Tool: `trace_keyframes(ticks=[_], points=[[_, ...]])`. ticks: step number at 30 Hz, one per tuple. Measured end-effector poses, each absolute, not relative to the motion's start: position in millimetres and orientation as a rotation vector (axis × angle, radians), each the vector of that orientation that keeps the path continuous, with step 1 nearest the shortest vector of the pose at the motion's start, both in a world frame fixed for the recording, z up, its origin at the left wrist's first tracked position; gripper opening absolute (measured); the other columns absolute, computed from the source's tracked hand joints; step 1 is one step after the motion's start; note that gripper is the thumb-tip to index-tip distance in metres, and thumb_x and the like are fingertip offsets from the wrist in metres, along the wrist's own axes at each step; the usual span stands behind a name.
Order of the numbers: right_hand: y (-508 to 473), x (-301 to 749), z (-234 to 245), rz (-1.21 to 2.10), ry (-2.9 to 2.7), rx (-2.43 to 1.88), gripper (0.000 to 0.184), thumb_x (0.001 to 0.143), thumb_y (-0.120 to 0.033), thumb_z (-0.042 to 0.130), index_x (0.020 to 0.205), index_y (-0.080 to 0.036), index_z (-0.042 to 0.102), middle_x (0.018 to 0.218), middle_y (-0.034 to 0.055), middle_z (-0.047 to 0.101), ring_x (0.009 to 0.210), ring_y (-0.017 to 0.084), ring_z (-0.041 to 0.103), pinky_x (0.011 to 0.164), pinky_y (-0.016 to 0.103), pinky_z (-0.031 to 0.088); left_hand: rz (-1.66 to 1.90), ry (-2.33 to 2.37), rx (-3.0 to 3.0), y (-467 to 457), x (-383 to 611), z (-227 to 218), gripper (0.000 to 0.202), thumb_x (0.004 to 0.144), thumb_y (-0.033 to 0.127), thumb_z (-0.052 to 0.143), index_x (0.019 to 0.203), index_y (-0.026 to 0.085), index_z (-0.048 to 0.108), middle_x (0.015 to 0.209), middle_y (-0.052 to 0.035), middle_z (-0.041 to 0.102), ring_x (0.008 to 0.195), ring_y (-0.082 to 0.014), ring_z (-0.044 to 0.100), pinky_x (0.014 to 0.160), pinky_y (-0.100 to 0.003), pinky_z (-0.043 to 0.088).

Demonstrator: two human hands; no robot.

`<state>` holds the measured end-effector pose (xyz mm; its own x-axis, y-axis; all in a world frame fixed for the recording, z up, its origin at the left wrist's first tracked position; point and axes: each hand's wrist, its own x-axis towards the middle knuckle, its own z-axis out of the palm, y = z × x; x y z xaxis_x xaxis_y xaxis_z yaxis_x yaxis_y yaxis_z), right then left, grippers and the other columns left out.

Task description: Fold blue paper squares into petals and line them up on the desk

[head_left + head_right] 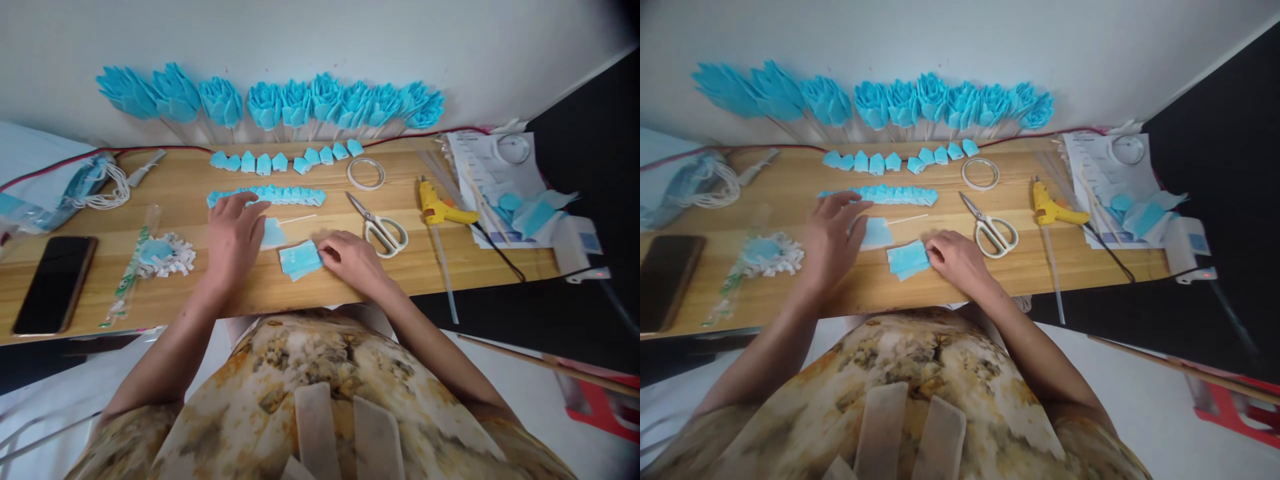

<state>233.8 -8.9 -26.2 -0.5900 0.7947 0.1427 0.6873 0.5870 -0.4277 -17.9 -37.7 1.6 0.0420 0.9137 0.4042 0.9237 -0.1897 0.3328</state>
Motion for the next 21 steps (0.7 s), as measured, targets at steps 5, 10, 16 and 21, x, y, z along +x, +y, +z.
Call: trace_keyframes(ticks=[5,10,16,21], points=[[-8.9,238.3,-25.4,0.501,-2.458,-1.257,0.01,0.091,-0.019,0.061,0.086,-0.022,0.07,0.092,0.0044,0.075,0.087,0.021,0.066,0.075,0.032,0.044,-0.775,-2.11,-2.266,-33.0,-25.1,4.9,0.034,0.102,0.032,0.041,0.114,0.024,0.072,0.093,-0.0072,0.074,0.093,-0.0244,0.064,0.1,-0.044,0.042],[-9.9,240.4,-25.0,0.542,-2.42,-1.311,0.011,0.091,-0.019,0.06,0.087,-0.022,0.07,0.092,0.0041,0.076,0.085,0.021,0.066,0.074,0.031,0.043,-0.707,-2.099,-2.226,-37.1,-13.9,12.8,0.035,0.102,0.032,0.043,0.124,0.021,0.069,0.089,-0.0069,0.076,0.092,-0.0246,0.066,0.113,-0.052,0.034],[-14.3,239.2,-22.0,0.569,-2.388,-1.384,0.011,0.091,-0.022,0.06,0.089,-0.021,0.071,0.09,0.0038,0.076,0.082,0.02,0.065,0.07,0.031,0.041,-0.613,-1.547,-2.683,-73.4,26.1,3.8,0.032,0.103,0.028,0.043,0.11,0.019,0.073,0.086,-0.0079,0.073,0.078,-0.0228,0.065,0.07,-0.035,0.046],[-14.8,238.6,-19.6,0.561,-2.454,-1.376,0.011,0.093,-0.023,0.06,0.091,-0.021,0.07,0.092,0.0038,0.075,0.084,0.019,0.065,0.072,0.03,0.039,-0.188,-1.745,-2.793,-84.6,50.3,-10.3,0.036,0.102,0.025,0.047,0.13,0.013,0.066,0.093,-0.01,0.075,0.083,-0.0261,0.07,0.071,-0.037,0.05]])
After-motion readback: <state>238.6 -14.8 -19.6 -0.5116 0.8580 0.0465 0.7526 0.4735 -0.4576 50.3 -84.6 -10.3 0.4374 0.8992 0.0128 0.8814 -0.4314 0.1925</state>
